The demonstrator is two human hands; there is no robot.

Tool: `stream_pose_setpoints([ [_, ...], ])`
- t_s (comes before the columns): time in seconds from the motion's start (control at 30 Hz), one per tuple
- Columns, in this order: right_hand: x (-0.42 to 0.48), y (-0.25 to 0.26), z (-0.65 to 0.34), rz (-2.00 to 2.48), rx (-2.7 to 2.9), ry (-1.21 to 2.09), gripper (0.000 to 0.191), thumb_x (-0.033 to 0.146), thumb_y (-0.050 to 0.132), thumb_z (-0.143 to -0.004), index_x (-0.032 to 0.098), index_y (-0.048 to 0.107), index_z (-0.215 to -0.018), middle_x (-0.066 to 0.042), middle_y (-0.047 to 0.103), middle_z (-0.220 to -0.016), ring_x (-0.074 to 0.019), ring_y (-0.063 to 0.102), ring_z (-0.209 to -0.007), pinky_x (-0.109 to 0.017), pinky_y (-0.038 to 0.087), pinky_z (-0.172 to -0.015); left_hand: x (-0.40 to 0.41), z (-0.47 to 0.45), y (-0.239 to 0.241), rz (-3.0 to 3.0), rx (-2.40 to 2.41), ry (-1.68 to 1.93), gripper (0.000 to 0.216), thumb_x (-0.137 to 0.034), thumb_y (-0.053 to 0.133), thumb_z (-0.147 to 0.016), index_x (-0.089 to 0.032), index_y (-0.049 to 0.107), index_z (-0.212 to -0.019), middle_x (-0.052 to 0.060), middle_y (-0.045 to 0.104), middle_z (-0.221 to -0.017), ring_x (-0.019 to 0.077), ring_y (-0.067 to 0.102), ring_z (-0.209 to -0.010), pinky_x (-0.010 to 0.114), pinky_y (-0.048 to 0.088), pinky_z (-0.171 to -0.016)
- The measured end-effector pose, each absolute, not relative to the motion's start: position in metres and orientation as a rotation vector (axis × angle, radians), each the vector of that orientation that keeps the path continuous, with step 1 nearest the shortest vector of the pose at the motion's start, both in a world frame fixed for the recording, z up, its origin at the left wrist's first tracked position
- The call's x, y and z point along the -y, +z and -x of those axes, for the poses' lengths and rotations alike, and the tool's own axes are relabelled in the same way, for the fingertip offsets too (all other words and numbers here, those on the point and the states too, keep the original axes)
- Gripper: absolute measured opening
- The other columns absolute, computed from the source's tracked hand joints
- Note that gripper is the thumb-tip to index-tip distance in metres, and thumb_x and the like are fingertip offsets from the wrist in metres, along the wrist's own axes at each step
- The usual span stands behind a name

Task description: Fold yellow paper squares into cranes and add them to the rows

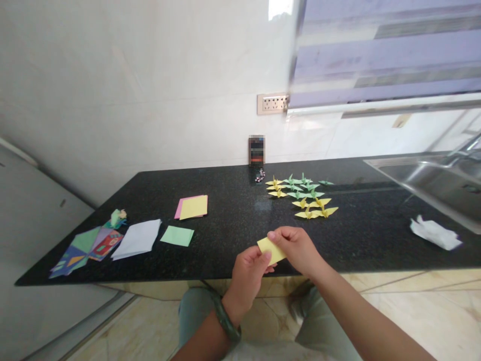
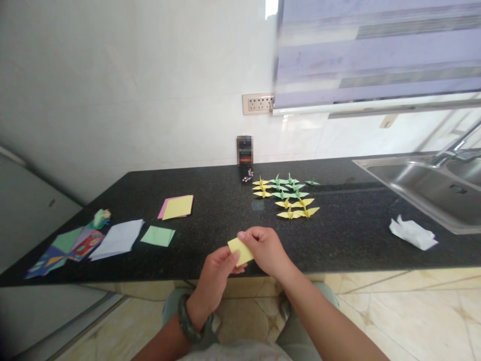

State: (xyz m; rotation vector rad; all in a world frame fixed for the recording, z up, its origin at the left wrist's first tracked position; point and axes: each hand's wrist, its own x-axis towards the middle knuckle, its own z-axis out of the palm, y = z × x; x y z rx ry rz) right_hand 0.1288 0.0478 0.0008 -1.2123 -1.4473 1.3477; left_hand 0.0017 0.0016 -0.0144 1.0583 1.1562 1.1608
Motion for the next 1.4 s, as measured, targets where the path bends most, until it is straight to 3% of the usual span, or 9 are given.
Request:
stream_pose_setpoints([
  [0.17, -0.044, 0.002, -0.127, 1.217, 1.609, 1.158, 0.037, 0.046, 0.057, -0.073, 0.014, 0.059, -0.056, 0.002, 0.049, -0.051, -0.009, 0.041, -0.048, -0.021, 0.031, -0.045, -0.009, 0.0, -0.014, -1.152, -1.309, 1.341, 0.036, -0.041, 0.055, -0.076, -0.014, 0.052, -0.053, -0.003, 0.044, -0.048, 0.008, 0.038, -0.05, 0.02, 0.03, -0.049],
  [0.33, -0.045, -0.002, -0.128, 1.141, 1.568, 1.277, 0.032, 0.044, 0.059, -0.074, 0.015, 0.052, -0.06, 0.002, 0.052, -0.055, -0.0096, 0.044, -0.05, -0.021, 0.036, -0.048, -0.013, -0.001, -0.01, -1.099, -1.365, 1.397, 0.041, -0.045, 0.053, -0.076, -0.015, 0.048, -0.05, -0.003, 0.041, -0.047, 0.008, 0.036, -0.049, 0.021, 0.029, -0.047],
  [0.47, -0.047, -0.005, -0.13, 1.187, 1.529, 1.183, 0.034, 0.043, 0.058, -0.074, 0.016, 0.048, -0.055, 0.003, 0.045, -0.051, -0.0087, 0.038, -0.048, -0.021, 0.032, -0.047, -0.012, -0.003, -0.008, -1.011, -1.253, 1.282, 0.039, -0.049, 0.055, -0.073, -0.014, 0.052, -0.056, -0.002, 0.048, -0.048, 0.0088, 0.042, -0.047, 0.021, 0.034, -0.047],
  [0.6, -0.048, -0.003, -0.13, 1.182, 1.469, 1.184, 0.035, 0.044, 0.058, -0.074, 0.016, 0.049, -0.055, 0.003, 0.043, -0.051, -0.0085, 0.036, -0.049, -0.022, 0.03, -0.047, -0.01, -0.003, -0.008, -0.972, -1.199, 1.185, 0.032, -0.042, 0.065, -0.065, -0.012, 0.057, -0.057, 0.001, 0.055, -0.05, 0.0094, 0.047, -0.046, 0.022, 0.038, -0.049],
  [0.7, -0.047, -0.002, -0.131, 1.11, 1.48, 1.275, 0.032, 0.044, 0.059, -0.073, 0.016, 0.053, -0.061, 0.003, 0.047, -0.053, -0.0089, 0.038, -0.051, -0.022, 0.032, -0.049, -0.01, -0.002, -0.008, -0.923, -1.216, 1.243, 0.031, -0.04, 0.065, -0.066, -0.013, 0.056, -0.055, 0.0, 0.054, -0.048, 0.0081, 0.046, -0.045, 0.021, 0.037, -0.048],
  [0.97, -0.045, -0.009, -0.133, 1.183, 1.439, 1.202, 0.036, 0.043, 0.058, -0.075, 0.018, 0.044, -0.053, 0.006, 0.037, -0.046, -0.0067, 0.029, -0.044, -0.022, 0.024, -0.043, -0.013, 0.0, -0.013, -0.931, -1.272, 1.273, 0.034, -0.042, 0.062, -0.069, -0.014, 0.051, -0.052, -0.003, 0.049, -0.043, 0.0072, 0.042, -0.042, 0.02, 0.032, -0.046],
  [1.2, -0.04, -0.012, -0.134, 1.117, 1.439, 1.49, 0.03, 0.042, 0.064, -0.068, 0.016, 0.052, -0.061, 0.006, 0.043, -0.05, -0.0063, 0.033, -0.044, -0.021, 0.026, -0.042, -0.02, 0.01, -0.012, -1.015, -1.215, 1.366, 0.022, -0.035, 0.059, -0.073, -0.014, 0.055, -0.07, -0.002, 0.054, -0.058, 0.0097, 0.049, -0.055, 0.022, 0.04, -0.057],
  [1.4, -0.044, -0.008, -0.135, 1.112, 1.327, 1.307, 0.032, 0.043, 0.06, -0.074, 0.018, 0.048, -0.058, 0.006, 0.041, -0.047, -0.007, 0.034, -0.043, -0.021, 0.028, -0.043, -0.016, 0.009, -0.01, -1.074, -1.177, 1.313, 0.023, -0.034, 0.059, -0.074, -0.015, 0.053, -0.064, -0.002, 0.052, -0.054, 0.0083, 0.045, -0.053, 0.021, 0.037, -0.055],
])
